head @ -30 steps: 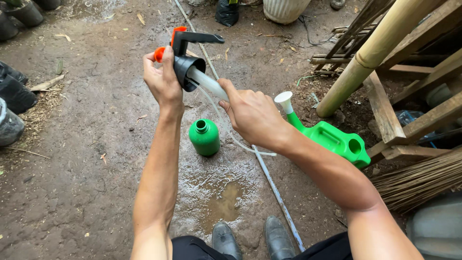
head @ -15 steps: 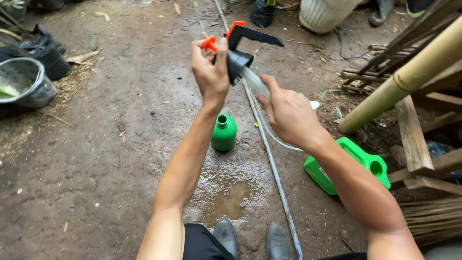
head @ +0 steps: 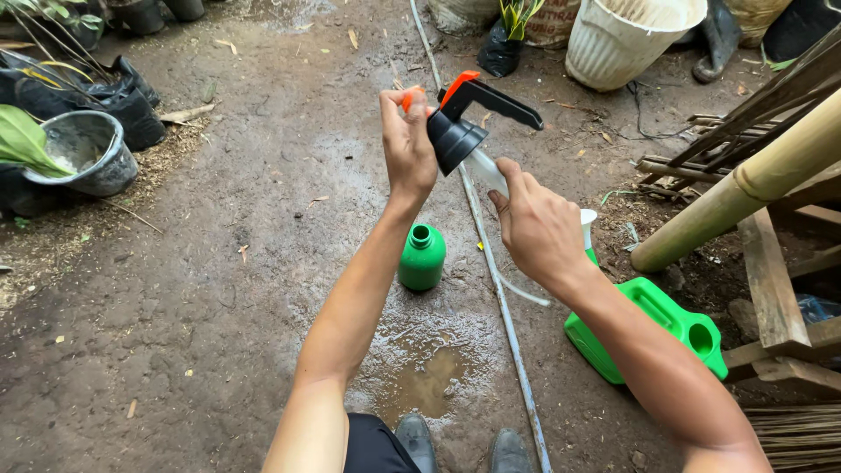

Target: The person kneels on the ground and assembles a pump sprayer, fitting the pump handle into its cylinder, attaching the hose to the black sprayer head, connecting the wand and nozzle, and screwing the head onto the green bottle. They then pump the handle to pressurize the sprayer.

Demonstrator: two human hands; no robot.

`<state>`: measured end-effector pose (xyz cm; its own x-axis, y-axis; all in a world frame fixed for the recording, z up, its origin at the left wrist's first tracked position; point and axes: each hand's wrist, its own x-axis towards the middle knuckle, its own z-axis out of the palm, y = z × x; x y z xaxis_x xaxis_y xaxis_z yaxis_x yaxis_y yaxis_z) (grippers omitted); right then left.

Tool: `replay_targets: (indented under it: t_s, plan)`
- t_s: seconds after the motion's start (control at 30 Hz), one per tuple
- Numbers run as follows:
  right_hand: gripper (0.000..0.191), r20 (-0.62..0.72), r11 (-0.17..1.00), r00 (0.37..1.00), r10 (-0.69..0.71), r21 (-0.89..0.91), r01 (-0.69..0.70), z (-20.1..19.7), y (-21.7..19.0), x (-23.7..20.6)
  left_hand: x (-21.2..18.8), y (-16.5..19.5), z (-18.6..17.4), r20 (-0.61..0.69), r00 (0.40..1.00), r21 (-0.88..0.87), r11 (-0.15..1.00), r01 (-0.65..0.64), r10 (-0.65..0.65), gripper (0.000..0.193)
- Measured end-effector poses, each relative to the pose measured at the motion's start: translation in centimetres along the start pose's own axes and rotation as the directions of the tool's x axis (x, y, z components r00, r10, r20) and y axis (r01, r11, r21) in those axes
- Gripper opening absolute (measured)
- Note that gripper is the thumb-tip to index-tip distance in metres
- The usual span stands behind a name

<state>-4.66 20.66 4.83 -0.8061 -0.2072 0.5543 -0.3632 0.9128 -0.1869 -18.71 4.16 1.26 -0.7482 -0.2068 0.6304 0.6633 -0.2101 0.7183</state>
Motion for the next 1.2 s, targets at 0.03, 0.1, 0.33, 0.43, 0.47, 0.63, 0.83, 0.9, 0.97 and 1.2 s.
replay_targets:
  t_s: [0.03, 0.1, 0.33, 0.43, 0.47, 0.63, 0.83, 0.9, 0.97, 1.2]
  plan:
    - [0.035, -0.01, 1.0, 1.0, -0.01, 0.005, 0.01, 0.1, 0.1, -0.2, 0.2, -0.4, -0.2, -0.015, 0.996, -0.002, 0.997, 0.083, -0.083, 0.025]
    - [0.036, -0.026, 1.0, 0.999, -0.026, -0.001, 0.026, 0.3, 0.1, -0.5, 0.5, -1.1, -0.6, -0.029, 0.99, -0.028, 0.99, 0.14, -0.14, 0.025]
    - [0.043, -0.12, 0.952, 0.982, -0.143, -0.287, 0.103, 0.9, 0.2, -0.9, 0.9, -2.2, -1.0, -0.078, 0.993, 0.174, 0.979, 0.106, -0.093, 0.042]
    - [0.037, -0.125, 0.937, 0.984, -0.124, -0.34, 0.075, 1.5, 0.1, -0.9, 1.0, -2.0, -0.2, -0.102, 0.98, 0.057, 0.983, 0.177, -0.171, 0.042]
    - [0.034, -0.118, 0.941, 0.988, -0.101, -0.334, 0.056, 1.8, 0.1, -1.1, 0.9, -1.8, 0.0, -0.102, 0.973, -0.004, 0.978, 0.209, -0.208, 0.042]
    - [0.03, 0.179, 0.935, 0.98, 0.083, 0.327, -0.139, 2.6, 2.4, -1.3, 0.7, -0.5, 0.3, 0.123, 0.992, -0.231, 0.972, 0.052, -0.023, 0.036]
    - [0.028, 0.462, 0.51, 0.887, 0.018, 0.759, -0.405, 2.3, 4.7, -0.8, 0.1, 1.1, 0.7, 0.139, 0.98, -0.157, 0.973, 0.167, -0.146, 0.019]
    - [0.028, 0.319, 0.719, 0.945, 0.067, 0.642, -0.268, 2.1, 4.3, -1.0, 0.1, 1.2, 1.6, 0.061, 0.987, -0.1, 0.983, 0.155, -0.149, 0.018]
    - [0.032, 0.193, 0.857, 0.972, 0.135, 0.47, -0.212, 1.9, 3.7, -1.4, -0.3, 1.1, 2.4, -0.002, 0.991, -0.088, 0.987, 0.133, -0.134, 0.025]
    - [0.037, 0.297, 0.729, 0.946, 0.133, 0.617, -0.297, 2.1, 4.3, -2.2, -1.7, 1.4, 2.7, 0.037, 0.999, 0.049, 0.999, -0.01, 0.009, 0.044]
